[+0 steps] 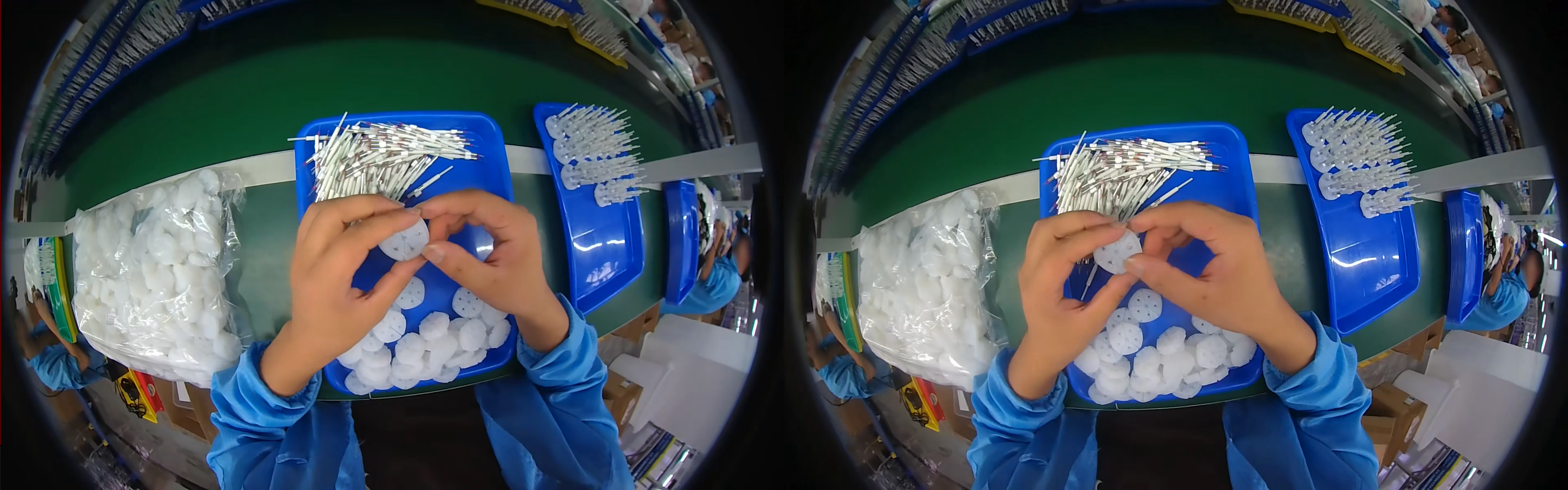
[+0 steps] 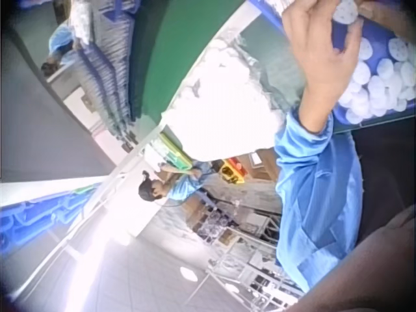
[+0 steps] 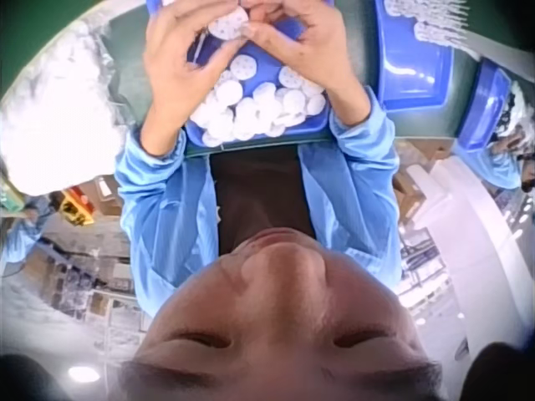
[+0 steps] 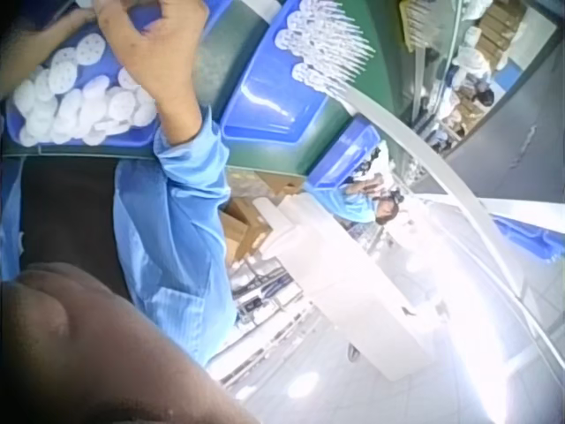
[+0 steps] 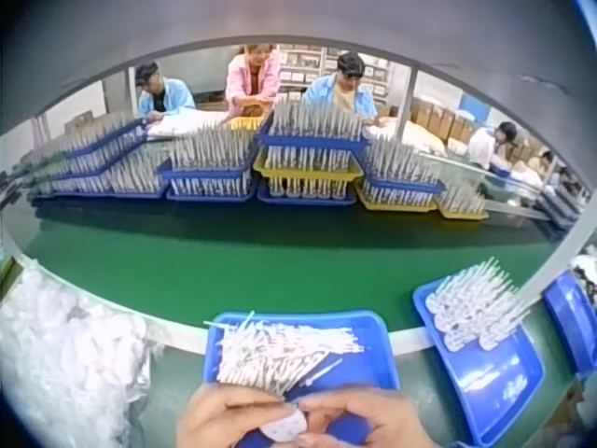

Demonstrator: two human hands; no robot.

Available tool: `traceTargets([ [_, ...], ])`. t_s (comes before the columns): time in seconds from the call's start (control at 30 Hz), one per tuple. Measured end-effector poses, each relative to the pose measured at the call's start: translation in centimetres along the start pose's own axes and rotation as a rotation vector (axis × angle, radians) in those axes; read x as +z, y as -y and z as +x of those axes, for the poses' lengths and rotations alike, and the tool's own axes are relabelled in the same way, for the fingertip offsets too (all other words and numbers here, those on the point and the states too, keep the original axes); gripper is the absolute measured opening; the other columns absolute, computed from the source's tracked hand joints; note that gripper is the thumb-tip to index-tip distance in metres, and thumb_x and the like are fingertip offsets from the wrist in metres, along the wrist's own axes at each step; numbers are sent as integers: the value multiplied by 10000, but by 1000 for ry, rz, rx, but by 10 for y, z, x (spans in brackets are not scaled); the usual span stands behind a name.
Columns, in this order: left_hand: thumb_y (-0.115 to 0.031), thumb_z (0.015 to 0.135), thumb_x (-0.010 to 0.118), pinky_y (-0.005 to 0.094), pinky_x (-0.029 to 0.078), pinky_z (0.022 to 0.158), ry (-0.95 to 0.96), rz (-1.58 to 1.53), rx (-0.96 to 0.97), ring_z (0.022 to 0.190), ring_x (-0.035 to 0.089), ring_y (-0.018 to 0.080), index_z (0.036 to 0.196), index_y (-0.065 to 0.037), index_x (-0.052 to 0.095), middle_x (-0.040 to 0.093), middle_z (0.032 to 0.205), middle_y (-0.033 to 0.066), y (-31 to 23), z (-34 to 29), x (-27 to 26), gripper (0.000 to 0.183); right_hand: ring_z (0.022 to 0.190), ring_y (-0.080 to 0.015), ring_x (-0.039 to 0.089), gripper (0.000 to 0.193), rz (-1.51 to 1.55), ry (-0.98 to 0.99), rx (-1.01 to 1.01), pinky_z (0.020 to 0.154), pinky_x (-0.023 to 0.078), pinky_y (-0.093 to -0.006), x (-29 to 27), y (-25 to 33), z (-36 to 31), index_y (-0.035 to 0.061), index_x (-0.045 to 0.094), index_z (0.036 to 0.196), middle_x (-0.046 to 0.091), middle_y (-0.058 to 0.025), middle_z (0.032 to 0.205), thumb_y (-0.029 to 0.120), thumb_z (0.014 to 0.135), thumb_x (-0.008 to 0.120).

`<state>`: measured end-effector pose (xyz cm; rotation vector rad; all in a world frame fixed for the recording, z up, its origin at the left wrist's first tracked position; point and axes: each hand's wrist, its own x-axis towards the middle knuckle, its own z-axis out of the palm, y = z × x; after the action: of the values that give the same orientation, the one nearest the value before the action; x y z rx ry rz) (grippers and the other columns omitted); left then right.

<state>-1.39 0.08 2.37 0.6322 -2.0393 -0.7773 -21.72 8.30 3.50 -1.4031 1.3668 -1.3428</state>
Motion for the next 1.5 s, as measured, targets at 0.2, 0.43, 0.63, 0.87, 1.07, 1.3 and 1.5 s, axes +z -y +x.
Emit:
traceTargets([
  [0.2,-12,697,917,373,556,842,-25,100,87,1042,691,272,1199,-96,815,734,1199,58,-4,-3,4,519,882,-98,726,346,-67,-18,-12,823,589,-275,6,-3,-4,17,725,1243,762,-32,946,14,920,849],
  [0.43,8,652,897,390,533,863,-53,179,183,1033,675,281,1181,-89,807,733,1187,73,1,-8,13,545,861,-80,688,332,16,-23,10,770,550,-265,15,-9,-6,38,664,1236,719,-19,967,23,945,822],
  [0.63,-15,661,892,382,560,836,-77,157,178,1000,693,277,1179,-93,825,741,1159,56,0,-4,11,529,949,-85,687,311,223,50,51,849,552,-266,9,-11,-7,39,634,1277,702,-16,1035,12,997,768],
  [0.87,-18,669,929,408,538,888,-59,130,187,1042,684,299,1212,-79,793,745,1177,80,4,-6,10,563,970,-90,714,272,281,37,84,880,584,-276,11,-10,-7,23,642,1250,714,-17,1040,-3,1004,756],
  [1.07,-21,684,946,418,546,917,-28,128,161,1054,688,323,1254,-65,773,766,1206,96,-1,-5,10,598,927,-94,742,201,260,14,182,828,598,-272,3,-8,-8,12,685,1187,748,-21,986,14,1006,772],
  [1.3,-86,705,944,438,558,995,149,97,92,1208,651,367,1515,-20,606,586,1533,230,-5,-10,4,880,889,-207,783,184,-264,35,-69,810,614,-348,-22,-6,-19,43,750,1082,793,-81,1003,41,925,845],
  [1.5,62,841,694,415,592,886,476,139,-128,986,712,309,1553,-14,565,741,1322,153,-4,-12,11,728,1231,-262,703,263,-935,132,-257,1131,513,-499,-36,-20,-27,137,778,1015,763,-22,1259,130,772,879],
])
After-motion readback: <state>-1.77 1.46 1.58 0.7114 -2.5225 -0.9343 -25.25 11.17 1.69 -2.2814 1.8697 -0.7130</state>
